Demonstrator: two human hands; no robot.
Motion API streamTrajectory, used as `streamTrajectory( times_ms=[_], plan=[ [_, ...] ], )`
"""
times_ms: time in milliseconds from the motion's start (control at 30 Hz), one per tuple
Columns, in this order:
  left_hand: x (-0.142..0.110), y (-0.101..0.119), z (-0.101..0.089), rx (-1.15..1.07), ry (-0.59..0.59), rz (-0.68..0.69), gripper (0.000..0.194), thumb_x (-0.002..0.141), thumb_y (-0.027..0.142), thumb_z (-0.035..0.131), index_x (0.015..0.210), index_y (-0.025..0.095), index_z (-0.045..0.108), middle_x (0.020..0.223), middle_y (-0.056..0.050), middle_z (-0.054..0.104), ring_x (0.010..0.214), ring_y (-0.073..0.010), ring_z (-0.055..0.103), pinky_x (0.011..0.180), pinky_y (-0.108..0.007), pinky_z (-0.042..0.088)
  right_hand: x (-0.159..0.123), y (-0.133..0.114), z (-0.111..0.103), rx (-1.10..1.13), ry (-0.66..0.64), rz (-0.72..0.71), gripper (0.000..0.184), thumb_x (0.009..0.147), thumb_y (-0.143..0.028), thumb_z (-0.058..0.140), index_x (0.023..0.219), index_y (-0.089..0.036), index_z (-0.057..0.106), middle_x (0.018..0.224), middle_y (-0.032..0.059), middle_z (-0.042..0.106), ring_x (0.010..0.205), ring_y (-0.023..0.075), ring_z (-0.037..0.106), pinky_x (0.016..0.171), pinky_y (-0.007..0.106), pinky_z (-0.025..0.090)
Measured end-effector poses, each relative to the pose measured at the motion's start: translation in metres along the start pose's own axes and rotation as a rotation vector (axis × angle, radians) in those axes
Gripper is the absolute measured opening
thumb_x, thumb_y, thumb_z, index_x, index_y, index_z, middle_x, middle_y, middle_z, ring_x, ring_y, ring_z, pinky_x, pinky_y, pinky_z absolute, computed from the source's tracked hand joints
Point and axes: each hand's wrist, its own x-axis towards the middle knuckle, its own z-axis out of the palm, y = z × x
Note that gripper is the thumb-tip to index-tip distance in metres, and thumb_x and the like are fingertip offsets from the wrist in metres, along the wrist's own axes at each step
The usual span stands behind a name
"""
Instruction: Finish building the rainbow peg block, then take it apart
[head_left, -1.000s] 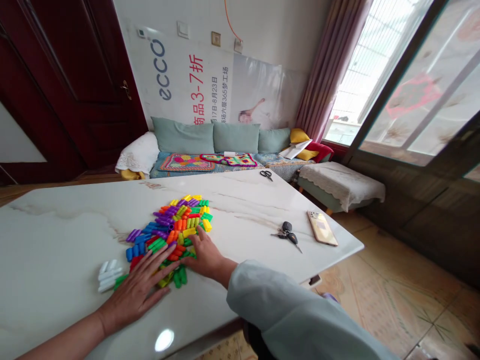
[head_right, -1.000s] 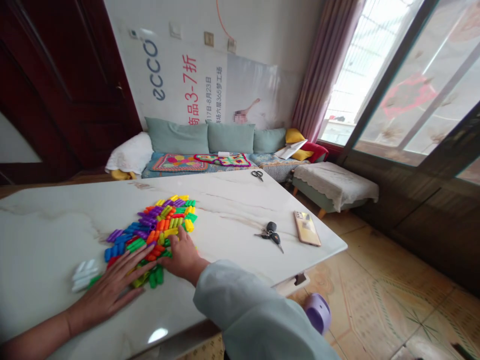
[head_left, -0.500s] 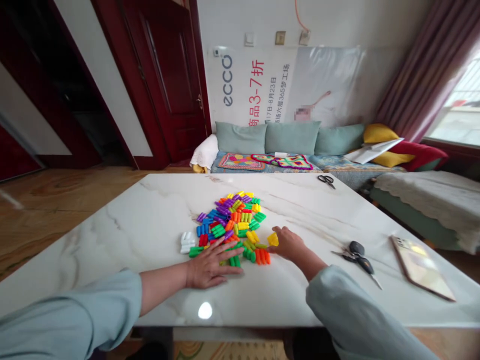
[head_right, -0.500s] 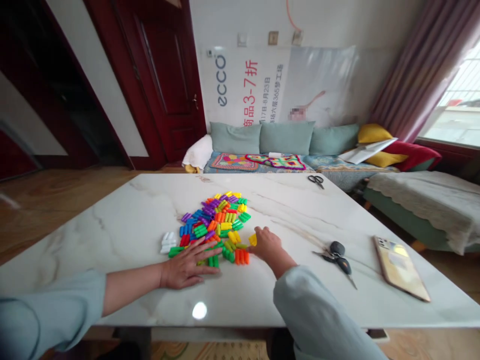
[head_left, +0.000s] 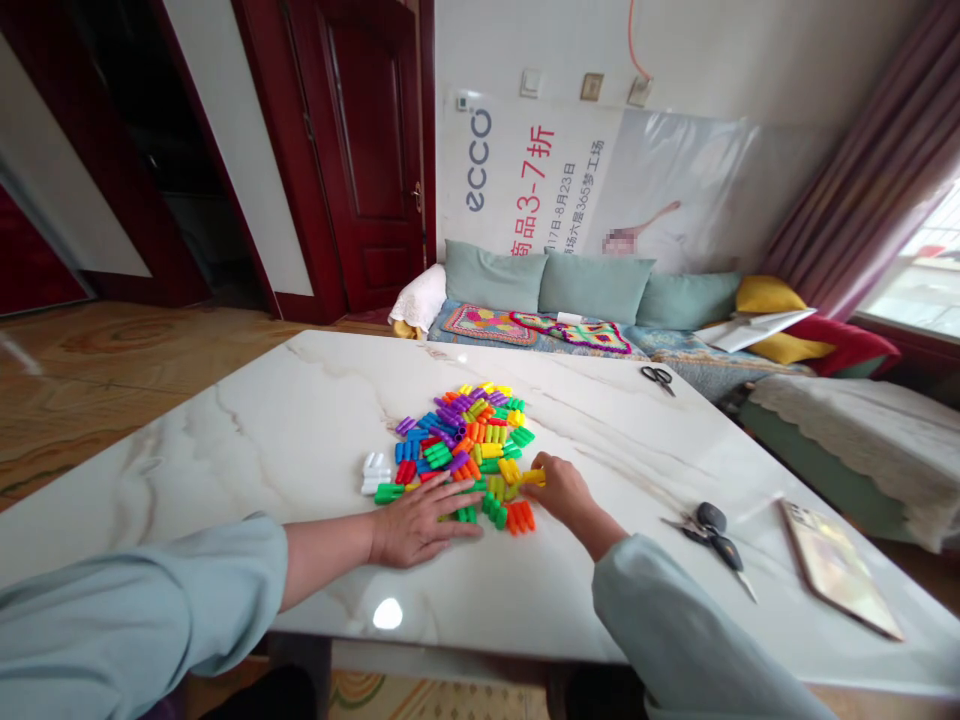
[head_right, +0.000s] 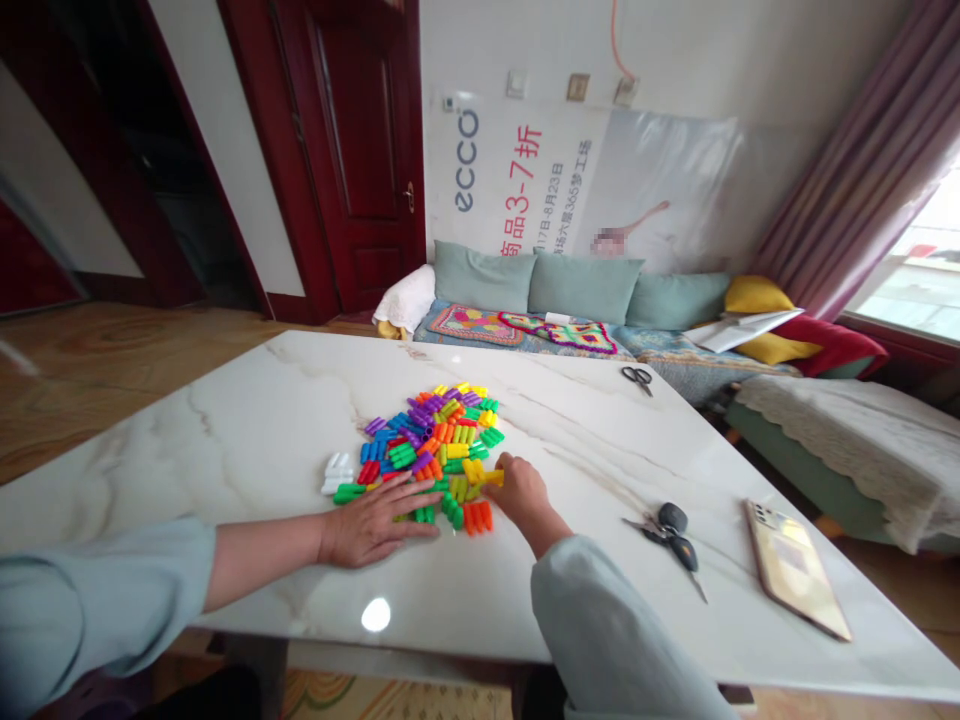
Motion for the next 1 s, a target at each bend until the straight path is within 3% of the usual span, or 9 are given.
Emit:
streamTrajectory(
  times_ms=[167, 400, 600, 800, 1000],
  plan=[
    [-0.001, 0.000, 0.002, 0.045, -0.041, -0.009, 0.064, 0.079, 0.014, 0.052, 0.139, 0.033, 0.041, 0.156, -0.003, 0.022, 0.143, -0.0301, 0.018, 0.113, -0.055, 0.016, 0.005, -0.011, 0.006, 0.012, 0.015, 0.021, 0.026, 0.080, -0.044, 0.057, 0.089, -0.020, 0.066, 0.084, 0.0067, 0.069, 0.080, 0.0208, 0.063, 0.059, 0.026, 0.035],
    [-0.001, -0.001, 0.003, 0.029, -0.032, -0.014, 0.067, 0.075, 0.012, 0.052, 0.138, 0.032, 0.042, 0.156, -0.003, 0.022, 0.142, -0.0296, 0.020, 0.113, -0.053, 0.019, 0.019, 0.010, 0.009, 0.374, 0.182, -0.059, 0.020, 0.076, -0.027, 0.057, 0.091, -0.020, 0.070, 0.086, 0.0030, 0.070, 0.076, 0.0170, 0.062, 0.067, 0.025, 0.043],
    [-0.001, -0.002, 0.006, 0.010, 0.003, -0.003, 0.067, 0.074, 0.011, 0.053, 0.137, 0.031, 0.043, 0.156, -0.004, 0.021, 0.142, -0.0301, 0.021, 0.113, -0.051, 0.023, 0.028, 0.043, 0.010, 0.240, 0.382, 0.010, 0.026, 0.075, -0.015, 0.053, 0.094, -0.016, 0.070, 0.094, 0.0063, 0.067, 0.077, 0.0159, 0.060, 0.070, 0.025, 0.043],
    [-0.001, -0.001, 0.005, 0.002, 0.041, -0.001, 0.065, 0.076, 0.011, 0.052, 0.136, 0.032, 0.043, 0.157, -0.003, 0.020, 0.141, -0.0285, 0.024, 0.112, -0.050, 0.024, 0.039, 0.059, 0.021, 0.083, 0.355, 0.026, 0.035, 0.083, -0.015, 0.046, 0.112, -0.014, 0.064, 0.106, 0.0105, 0.063, 0.085, 0.0187, 0.061, 0.069, 0.026, 0.042],
    [0.000, 0.000, 0.005, 0.012, 0.021, -0.013, 0.065, 0.074, 0.011, 0.053, 0.134, 0.032, 0.046, 0.156, -0.004, 0.023, 0.140, -0.0287, 0.026, 0.112, -0.050, 0.025, 0.053, 0.065, 0.030, 0.215, 0.404, 0.099, 0.044, 0.078, -0.012, 0.049, 0.121, -0.008, 0.053, 0.097, 0.0119, 0.064, 0.083, 0.0186, 0.062, 0.075, 0.028, 0.044]
  ],
)
